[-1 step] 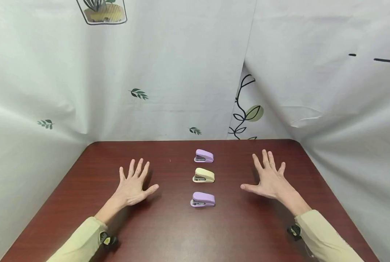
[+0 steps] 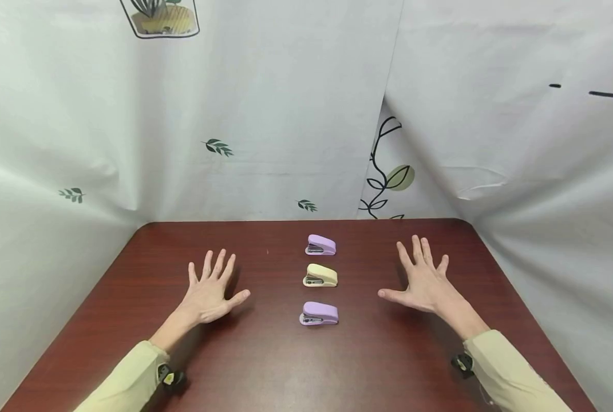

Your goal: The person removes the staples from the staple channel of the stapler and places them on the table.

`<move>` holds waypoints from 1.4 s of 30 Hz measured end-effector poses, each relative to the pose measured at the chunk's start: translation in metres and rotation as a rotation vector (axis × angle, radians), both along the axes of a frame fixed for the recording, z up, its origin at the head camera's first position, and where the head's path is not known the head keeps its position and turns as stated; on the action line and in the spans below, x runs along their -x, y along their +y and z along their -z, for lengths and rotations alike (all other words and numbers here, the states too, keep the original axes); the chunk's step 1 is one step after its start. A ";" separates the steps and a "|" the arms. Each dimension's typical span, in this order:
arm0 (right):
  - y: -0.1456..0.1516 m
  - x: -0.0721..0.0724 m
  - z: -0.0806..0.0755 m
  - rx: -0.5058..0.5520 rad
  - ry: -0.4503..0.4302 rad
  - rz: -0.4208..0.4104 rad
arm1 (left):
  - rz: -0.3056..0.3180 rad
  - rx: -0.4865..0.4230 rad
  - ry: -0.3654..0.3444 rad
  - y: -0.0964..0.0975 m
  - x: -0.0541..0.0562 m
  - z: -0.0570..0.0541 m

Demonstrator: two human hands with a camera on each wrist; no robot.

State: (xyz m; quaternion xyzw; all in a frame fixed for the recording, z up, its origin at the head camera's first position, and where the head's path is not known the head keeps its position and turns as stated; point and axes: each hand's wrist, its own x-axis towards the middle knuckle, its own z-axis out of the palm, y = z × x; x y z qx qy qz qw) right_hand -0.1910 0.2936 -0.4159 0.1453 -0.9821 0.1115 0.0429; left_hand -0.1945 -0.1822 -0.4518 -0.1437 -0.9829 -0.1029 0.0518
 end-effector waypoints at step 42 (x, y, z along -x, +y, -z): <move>-0.127 0.116 0.028 0.390 0.147 -0.327 | 0.139 -0.644 -0.009 0.143 0.117 0.028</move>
